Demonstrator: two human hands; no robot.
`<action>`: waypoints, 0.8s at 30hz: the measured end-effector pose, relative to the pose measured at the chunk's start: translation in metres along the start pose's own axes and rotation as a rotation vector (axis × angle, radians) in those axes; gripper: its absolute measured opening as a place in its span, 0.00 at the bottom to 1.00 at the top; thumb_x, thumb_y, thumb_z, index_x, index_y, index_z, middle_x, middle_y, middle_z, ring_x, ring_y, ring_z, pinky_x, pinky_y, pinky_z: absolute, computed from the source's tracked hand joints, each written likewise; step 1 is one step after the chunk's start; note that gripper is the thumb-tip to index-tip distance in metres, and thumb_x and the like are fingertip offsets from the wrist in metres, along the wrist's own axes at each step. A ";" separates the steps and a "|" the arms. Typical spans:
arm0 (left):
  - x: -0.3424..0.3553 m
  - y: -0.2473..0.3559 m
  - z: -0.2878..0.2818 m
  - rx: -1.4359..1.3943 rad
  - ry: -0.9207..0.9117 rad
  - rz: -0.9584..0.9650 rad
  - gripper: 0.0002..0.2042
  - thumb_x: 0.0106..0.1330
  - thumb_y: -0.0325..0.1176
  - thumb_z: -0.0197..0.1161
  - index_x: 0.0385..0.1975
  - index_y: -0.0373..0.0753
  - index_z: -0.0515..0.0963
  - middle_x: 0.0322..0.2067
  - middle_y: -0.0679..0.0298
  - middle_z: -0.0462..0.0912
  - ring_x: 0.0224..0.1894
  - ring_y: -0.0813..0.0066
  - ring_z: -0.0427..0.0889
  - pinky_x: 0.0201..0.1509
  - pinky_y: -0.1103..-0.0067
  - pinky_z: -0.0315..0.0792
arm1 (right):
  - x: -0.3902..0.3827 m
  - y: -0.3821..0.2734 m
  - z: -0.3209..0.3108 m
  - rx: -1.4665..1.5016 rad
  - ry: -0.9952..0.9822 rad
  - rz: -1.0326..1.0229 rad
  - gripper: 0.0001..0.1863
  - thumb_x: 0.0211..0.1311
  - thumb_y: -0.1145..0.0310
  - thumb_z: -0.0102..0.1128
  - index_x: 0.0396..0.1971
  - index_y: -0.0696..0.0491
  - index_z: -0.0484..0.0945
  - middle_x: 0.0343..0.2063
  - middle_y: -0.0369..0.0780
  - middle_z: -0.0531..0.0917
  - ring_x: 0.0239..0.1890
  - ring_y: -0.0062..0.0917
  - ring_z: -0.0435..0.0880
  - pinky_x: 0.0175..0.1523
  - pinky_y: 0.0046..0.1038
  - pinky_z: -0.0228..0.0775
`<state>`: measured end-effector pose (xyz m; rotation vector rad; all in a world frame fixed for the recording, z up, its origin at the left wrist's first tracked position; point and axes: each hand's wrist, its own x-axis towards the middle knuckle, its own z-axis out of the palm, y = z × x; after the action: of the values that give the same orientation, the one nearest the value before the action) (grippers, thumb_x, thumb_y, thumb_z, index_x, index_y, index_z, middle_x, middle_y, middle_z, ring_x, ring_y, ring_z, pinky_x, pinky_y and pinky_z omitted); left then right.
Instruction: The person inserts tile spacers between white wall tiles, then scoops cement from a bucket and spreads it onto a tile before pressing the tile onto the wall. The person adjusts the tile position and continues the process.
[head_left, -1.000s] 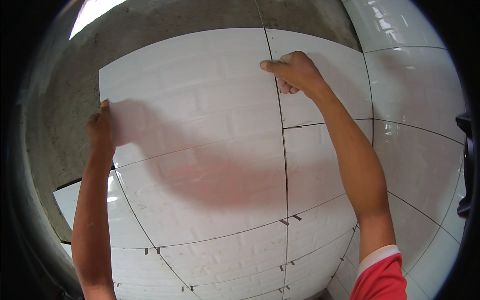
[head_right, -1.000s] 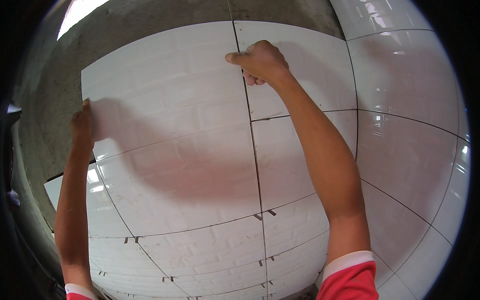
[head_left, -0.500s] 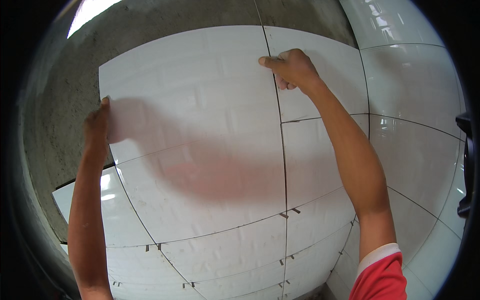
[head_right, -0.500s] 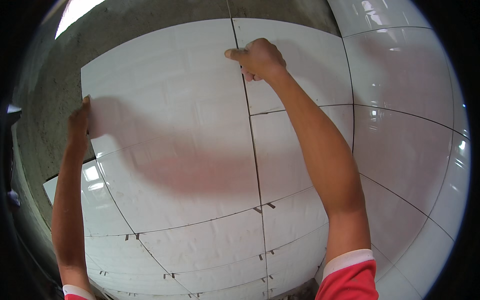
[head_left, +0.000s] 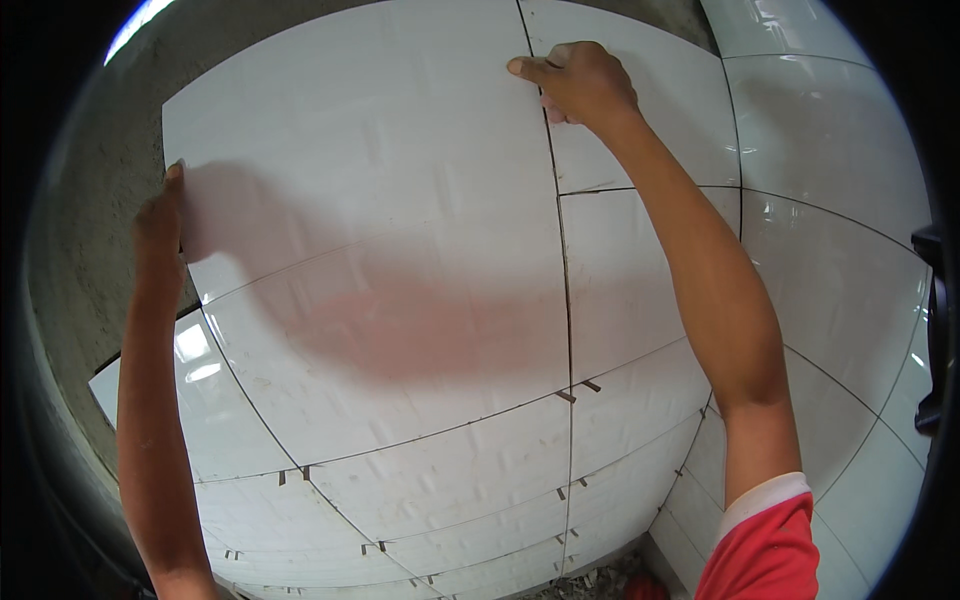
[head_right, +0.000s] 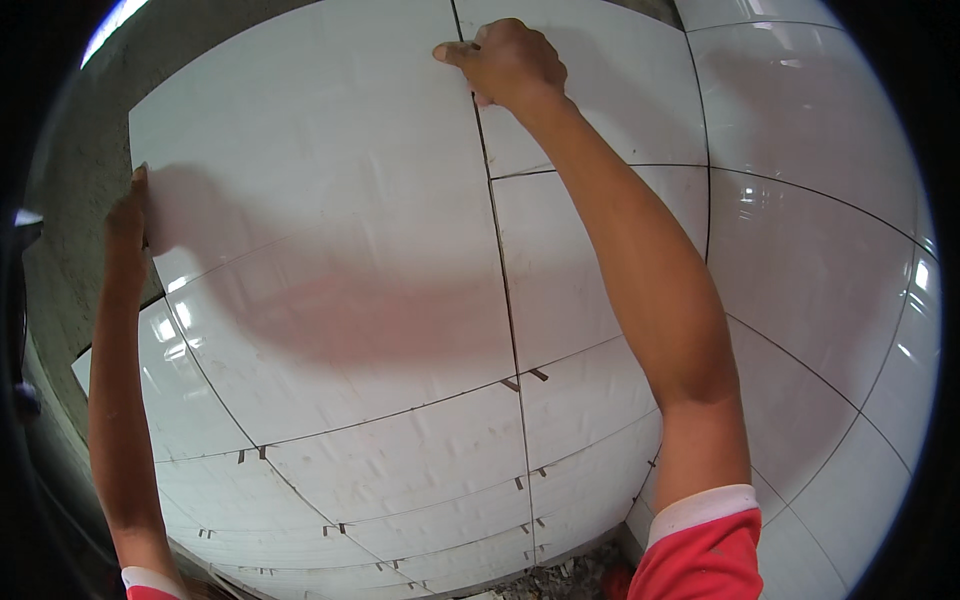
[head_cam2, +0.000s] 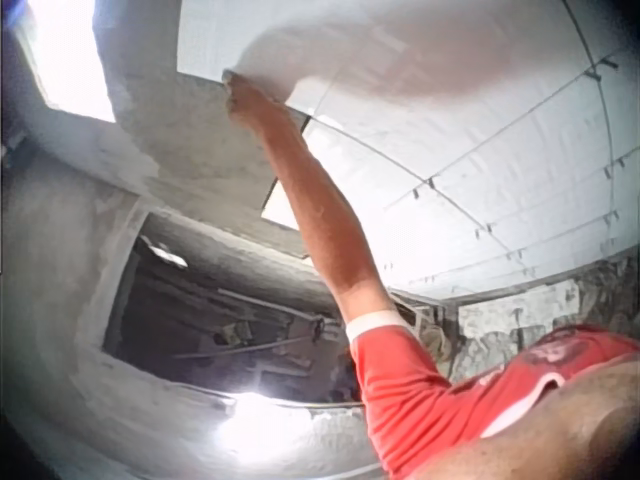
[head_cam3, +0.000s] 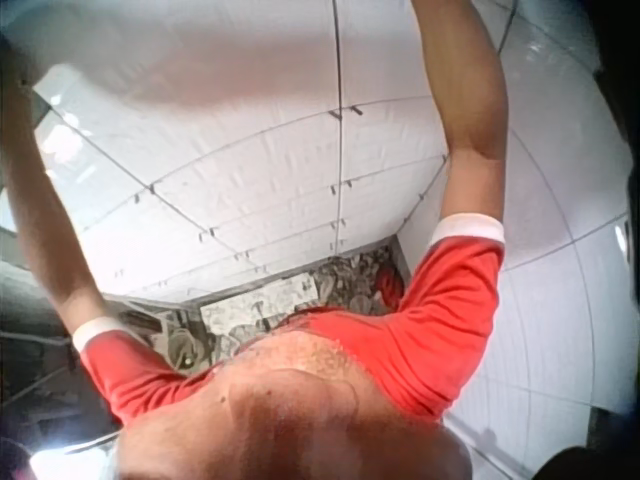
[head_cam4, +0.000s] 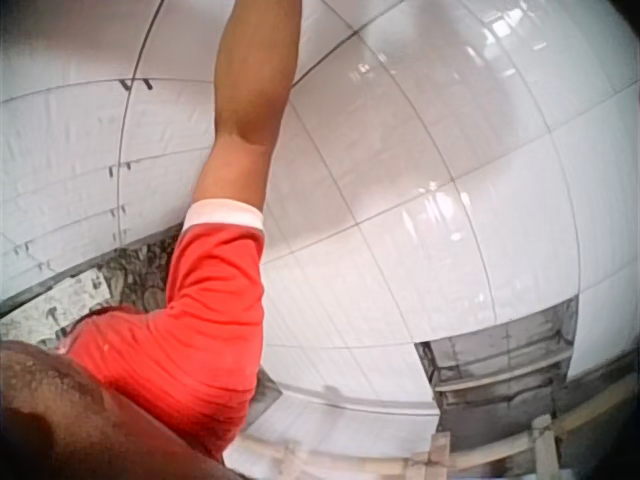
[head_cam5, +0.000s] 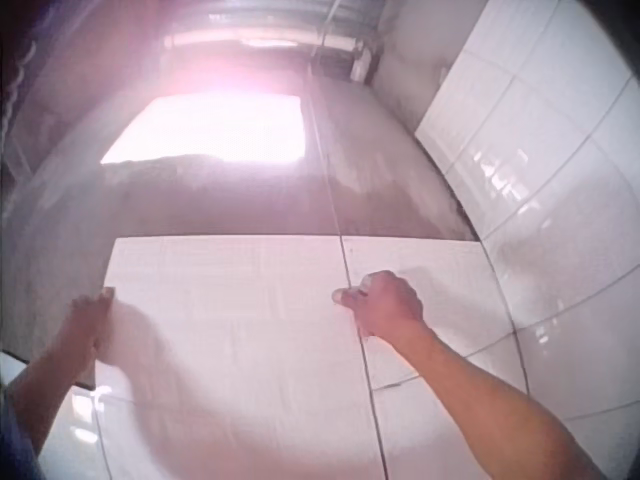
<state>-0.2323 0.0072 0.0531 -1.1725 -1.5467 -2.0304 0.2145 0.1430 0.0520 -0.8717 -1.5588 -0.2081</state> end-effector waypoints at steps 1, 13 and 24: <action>-0.001 0.001 0.000 -0.013 0.011 0.015 0.33 0.66 0.63 0.65 0.45 0.31 0.82 0.36 0.58 0.81 0.38 0.70 0.78 0.43 0.72 0.72 | -0.007 0.003 0.004 -0.080 0.070 -0.075 0.27 0.60 0.43 0.70 0.31 0.56 0.80 0.23 0.42 0.84 0.23 0.28 0.83 0.32 0.31 0.75; -0.006 0.009 -0.024 -0.092 -0.227 0.019 0.26 0.63 0.56 0.72 0.37 0.33 0.83 0.32 0.60 0.81 0.32 0.71 0.78 0.41 0.71 0.75 | -0.034 0.017 0.040 -0.283 0.300 -0.276 0.28 0.64 0.41 0.65 0.50 0.51 0.81 0.47 0.42 0.85 0.50 0.34 0.86 0.54 0.37 0.76; -0.023 0.014 -0.016 -0.122 -0.095 -0.030 0.29 0.63 0.57 0.71 0.41 0.28 0.84 0.34 0.55 0.83 0.37 0.66 0.82 0.37 0.67 0.75 | -0.030 0.016 0.036 -0.303 0.233 -0.256 0.28 0.67 0.41 0.63 0.51 0.53 0.81 0.47 0.45 0.86 0.50 0.35 0.86 0.55 0.37 0.76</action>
<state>-0.2157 -0.0175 0.0437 -1.3164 -1.5105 -2.1436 0.1943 0.1637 0.0118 -0.8433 -1.4362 -0.7204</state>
